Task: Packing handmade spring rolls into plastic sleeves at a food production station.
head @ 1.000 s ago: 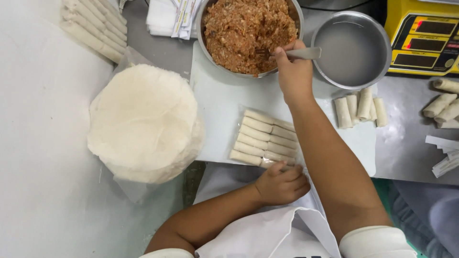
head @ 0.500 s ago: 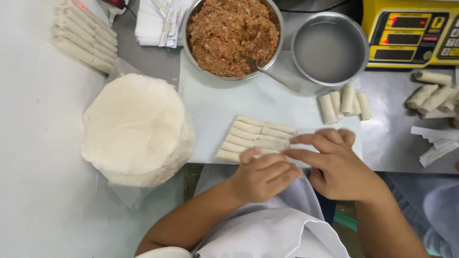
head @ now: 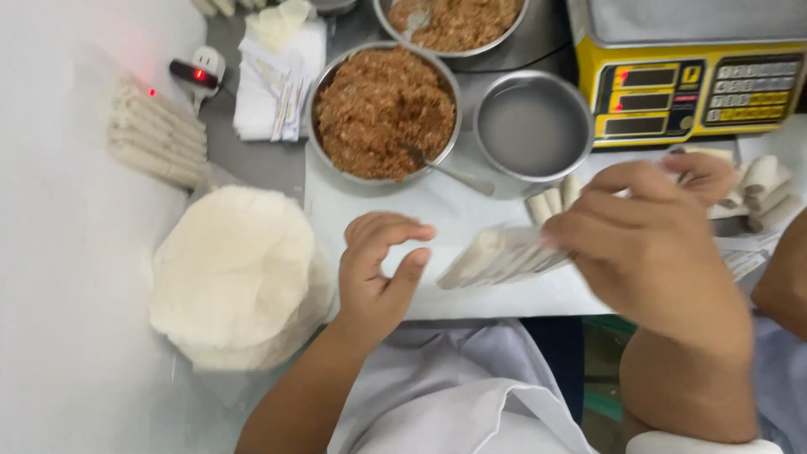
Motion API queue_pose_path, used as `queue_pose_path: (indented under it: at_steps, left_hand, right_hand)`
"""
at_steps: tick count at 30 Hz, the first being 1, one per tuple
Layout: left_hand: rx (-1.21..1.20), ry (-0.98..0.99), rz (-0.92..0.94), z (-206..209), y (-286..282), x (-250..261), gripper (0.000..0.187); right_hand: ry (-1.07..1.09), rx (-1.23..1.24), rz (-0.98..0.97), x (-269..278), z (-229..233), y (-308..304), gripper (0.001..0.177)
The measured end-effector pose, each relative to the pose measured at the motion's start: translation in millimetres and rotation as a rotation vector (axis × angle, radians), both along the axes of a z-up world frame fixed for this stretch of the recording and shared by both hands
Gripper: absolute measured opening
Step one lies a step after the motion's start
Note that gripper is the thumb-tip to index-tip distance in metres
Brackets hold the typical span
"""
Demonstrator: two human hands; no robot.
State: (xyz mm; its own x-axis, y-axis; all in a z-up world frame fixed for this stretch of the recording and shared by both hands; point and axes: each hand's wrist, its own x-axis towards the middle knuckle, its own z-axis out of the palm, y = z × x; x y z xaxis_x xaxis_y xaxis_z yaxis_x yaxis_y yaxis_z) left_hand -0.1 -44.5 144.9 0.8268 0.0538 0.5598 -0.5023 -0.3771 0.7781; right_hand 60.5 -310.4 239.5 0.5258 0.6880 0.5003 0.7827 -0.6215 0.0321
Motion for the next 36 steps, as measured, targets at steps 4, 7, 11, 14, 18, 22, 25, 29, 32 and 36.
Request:
queue_pose_path:
  at_steps: [4,7,11,14,18,22,25,29,32,36]
  left_hand:
    - [0.118,0.115,0.133,-46,15,0,0.018]
    - [0.265,0.215,0.235,-116,22,-16,0.021]
    - [0.525,0.234,0.257,-161,22,-35,0.022]
    - [0.618,0.118,0.244,-158,12,-31,0.016]
    - [0.604,0.114,0.272,-156,9,-25,0.017]
    - [0.613,0.064,0.281,-156,9,-24,0.017]
    - [0.626,0.085,0.272,-158,8,-25,0.016]
    - [0.636,0.055,0.248,-152,9,-23,0.015]
    - [0.639,0.030,0.263,-152,9,-25,0.016]
    - [0.640,0.015,0.269,-155,8,-25,0.014]
  right_hand:
    - [-0.038,-0.046,-0.212,55,14,-59,0.029]
    - [-0.095,-0.015,-0.240,116,31,-94,0.016]
    - [-0.464,-0.107,-0.507,217,15,-146,0.011]
    - [-0.610,-0.124,-0.506,284,-10,-156,0.031]
    - [-0.645,-0.229,-0.731,293,-88,-142,0.025]
    - [-0.481,-0.161,-0.680,248,-132,-111,0.018]
    - [-0.454,-0.125,-0.688,206,-134,-99,0.012]
    - [-0.431,0.017,-0.674,181,-100,-133,0.025]
    - [-0.470,0.046,-0.542,168,-48,-150,0.029]
    - [-0.495,0.029,-0.489,174,-40,-158,0.028]
